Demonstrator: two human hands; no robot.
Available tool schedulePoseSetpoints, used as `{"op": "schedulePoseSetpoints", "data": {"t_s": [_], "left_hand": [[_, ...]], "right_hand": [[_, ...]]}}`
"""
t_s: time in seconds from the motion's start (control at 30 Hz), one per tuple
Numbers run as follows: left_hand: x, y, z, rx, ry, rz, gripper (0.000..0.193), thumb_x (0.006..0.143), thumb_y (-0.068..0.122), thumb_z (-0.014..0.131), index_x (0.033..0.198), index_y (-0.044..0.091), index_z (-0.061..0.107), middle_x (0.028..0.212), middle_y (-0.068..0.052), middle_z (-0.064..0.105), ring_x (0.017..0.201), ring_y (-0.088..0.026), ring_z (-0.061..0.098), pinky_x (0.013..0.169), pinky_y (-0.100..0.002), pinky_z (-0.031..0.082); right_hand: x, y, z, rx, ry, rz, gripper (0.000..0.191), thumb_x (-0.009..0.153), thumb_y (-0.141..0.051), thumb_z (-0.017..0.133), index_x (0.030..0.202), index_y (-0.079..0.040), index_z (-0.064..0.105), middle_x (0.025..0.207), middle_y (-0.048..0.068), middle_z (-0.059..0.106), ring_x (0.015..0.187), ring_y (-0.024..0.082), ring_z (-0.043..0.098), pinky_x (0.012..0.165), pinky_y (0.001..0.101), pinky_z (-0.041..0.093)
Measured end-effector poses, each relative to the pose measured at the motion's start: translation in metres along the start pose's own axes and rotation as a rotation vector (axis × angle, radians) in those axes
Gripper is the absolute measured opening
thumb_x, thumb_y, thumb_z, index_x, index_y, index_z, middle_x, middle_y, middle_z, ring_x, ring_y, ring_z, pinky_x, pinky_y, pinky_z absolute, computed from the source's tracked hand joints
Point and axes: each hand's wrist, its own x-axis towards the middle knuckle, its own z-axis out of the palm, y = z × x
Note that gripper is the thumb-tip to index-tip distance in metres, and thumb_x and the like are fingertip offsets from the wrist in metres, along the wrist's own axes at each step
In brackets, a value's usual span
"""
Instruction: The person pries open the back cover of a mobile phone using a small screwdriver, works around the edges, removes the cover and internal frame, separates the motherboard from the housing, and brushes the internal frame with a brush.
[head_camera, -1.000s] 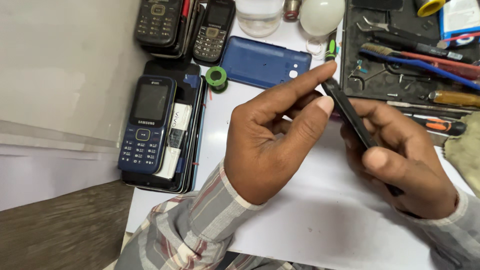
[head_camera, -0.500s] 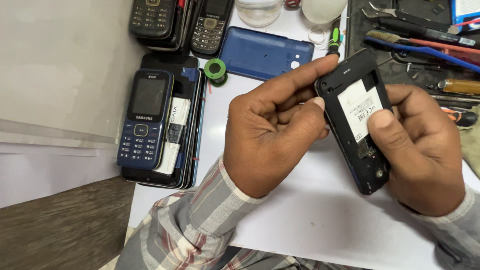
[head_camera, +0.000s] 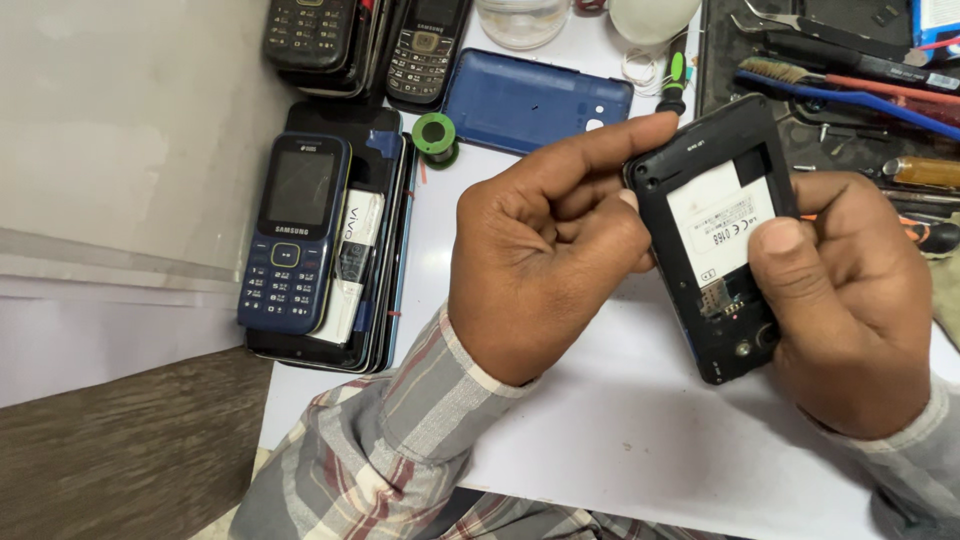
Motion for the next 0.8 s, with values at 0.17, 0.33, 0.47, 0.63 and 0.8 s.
{"op": "schedulePoseSetpoints", "data": {"t_s": [0.17, 0.33, 0.47, 0.63, 0.8], "left_hand": [[-0.001, -0.002, -0.005, 0.069, -0.014, 0.039, 0.036, 0.103, -0.004, 0.056, 0.139, -0.008, 0.062, 0.083, 0.0, 0.068, 0.075, -0.004, 0.065, 0.078, -0.022, 0.058], [-0.002, -0.002, -0.004, 0.057, -0.009, 0.041, 0.033, 0.105, -0.003, 0.056, 0.138, -0.007, 0.062, 0.083, -0.001, 0.069, 0.075, -0.004, 0.065, 0.078, -0.022, 0.057], [0.0, 0.0, -0.002, 0.046, 0.001, 0.036, 0.03, 0.108, 0.002, 0.055, 0.135, -0.006, 0.064, 0.092, -0.005, 0.073, 0.08, -0.007, 0.068, 0.078, -0.024, 0.06], [0.003, 0.002, -0.001, -0.031, -0.034, -0.067, 0.036, 0.112, 0.024, 0.052, 0.129, -0.004, 0.066, 0.103, -0.009, 0.075, 0.09, -0.013, 0.074, 0.076, -0.028, 0.064], [0.005, -0.003, 0.0, -0.104, -0.054, -0.127, 0.044, 0.112, 0.035, 0.052, 0.124, -0.004, 0.069, 0.101, -0.011, 0.075, 0.088, -0.016, 0.074, 0.077, -0.031, 0.065]], "right_hand": [[-0.002, -0.003, 0.001, -0.051, 0.009, 0.027, 0.028, 0.112, -0.017, 0.049, 0.131, 0.004, 0.047, 0.114, 0.014, 0.068, 0.09, 0.009, 0.064, 0.076, 0.0248, 0.056], [-0.001, -0.006, 0.0, -0.016, 0.02, 0.073, 0.028, 0.111, -0.018, 0.049, 0.128, 0.004, 0.049, 0.11, 0.014, 0.069, 0.086, 0.009, 0.065, 0.072, 0.0242, 0.055], [-0.001, -0.004, -0.002, -0.033, -0.002, 0.051, 0.029, 0.112, -0.019, 0.05, 0.128, 0.004, 0.049, 0.11, 0.012, 0.069, 0.088, 0.009, 0.064, 0.076, 0.0243, 0.054], [-0.004, 0.003, -0.006, -0.069, -0.007, -0.004, 0.028, 0.113, -0.022, 0.052, 0.123, 0.003, 0.054, 0.107, 0.007, 0.068, 0.088, 0.006, 0.06, 0.077, 0.0222, 0.051], [-0.005, 0.005, -0.01, -0.274, 0.061, 0.04, 0.035, 0.114, -0.026, 0.051, 0.101, 0.004, 0.06, 0.089, 0.006, 0.064, 0.074, 0.006, 0.048, 0.071, 0.024, 0.045]]}}
